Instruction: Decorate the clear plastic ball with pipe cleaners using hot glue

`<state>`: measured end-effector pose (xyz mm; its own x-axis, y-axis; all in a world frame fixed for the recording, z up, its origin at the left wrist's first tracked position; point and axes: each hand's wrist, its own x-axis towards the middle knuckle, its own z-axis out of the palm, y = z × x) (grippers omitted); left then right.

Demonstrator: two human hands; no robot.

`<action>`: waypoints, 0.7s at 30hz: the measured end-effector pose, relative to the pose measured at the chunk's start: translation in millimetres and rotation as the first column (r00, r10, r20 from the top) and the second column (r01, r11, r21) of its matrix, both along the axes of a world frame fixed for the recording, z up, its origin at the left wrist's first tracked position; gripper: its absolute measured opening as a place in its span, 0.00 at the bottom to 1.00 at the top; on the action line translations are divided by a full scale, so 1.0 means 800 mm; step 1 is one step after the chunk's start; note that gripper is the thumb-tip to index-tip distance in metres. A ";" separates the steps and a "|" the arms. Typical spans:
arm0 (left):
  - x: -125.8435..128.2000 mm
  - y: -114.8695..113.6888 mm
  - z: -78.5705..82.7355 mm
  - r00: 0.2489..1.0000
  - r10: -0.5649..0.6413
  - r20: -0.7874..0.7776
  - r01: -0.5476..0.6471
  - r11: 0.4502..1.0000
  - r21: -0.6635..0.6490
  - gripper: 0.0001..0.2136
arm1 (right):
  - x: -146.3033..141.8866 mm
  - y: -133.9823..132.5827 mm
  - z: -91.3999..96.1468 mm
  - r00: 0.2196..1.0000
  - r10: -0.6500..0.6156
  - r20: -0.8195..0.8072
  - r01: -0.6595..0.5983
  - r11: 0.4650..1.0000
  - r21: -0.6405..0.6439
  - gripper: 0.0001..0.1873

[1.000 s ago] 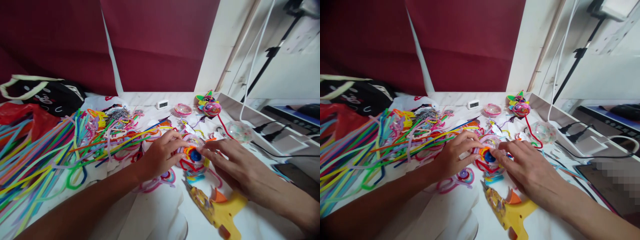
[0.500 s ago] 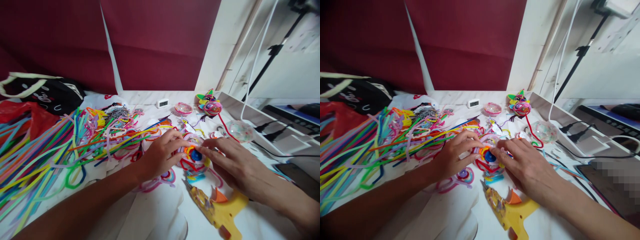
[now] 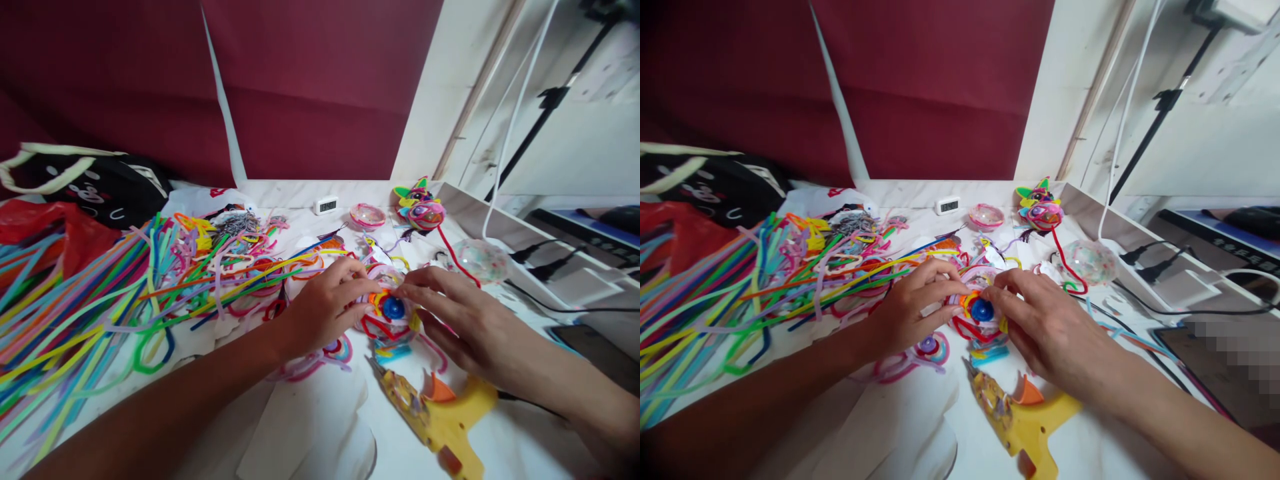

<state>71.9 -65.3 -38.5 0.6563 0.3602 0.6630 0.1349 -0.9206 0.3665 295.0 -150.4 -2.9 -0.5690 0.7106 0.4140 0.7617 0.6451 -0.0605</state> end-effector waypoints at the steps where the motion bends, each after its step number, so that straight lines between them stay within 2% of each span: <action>1: 0.000 0.000 0.000 1.000 0.002 -0.004 -0.002 1.000 0.000 0.12 | 0.000 0.000 0.001 1.000 0.003 -0.001 -0.003 1.000 -0.010 0.17; 10: 0.000 -0.003 0.001 1.000 0.015 -0.017 -0.015 1.000 -0.001 0.11 | 0.002 -0.002 0.005 1.000 0.000 -0.022 0.000 1.000 -0.020 0.17; 21: 0.001 -0.005 0.003 0.999 0.028 -0.024 -0.027 0.999 0.022 0.11 | -0.001 0.000 0.005 0.999 0.009 0.054 -0.010 1.000 0.021 0.19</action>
<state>72.7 -68.9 -36.1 0.6623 0.3641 0.6549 0.1690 -0.9241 0.3428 294.4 -150.1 1.1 -0.5973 0.6964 0.3977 0.7573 0.6530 -0.0060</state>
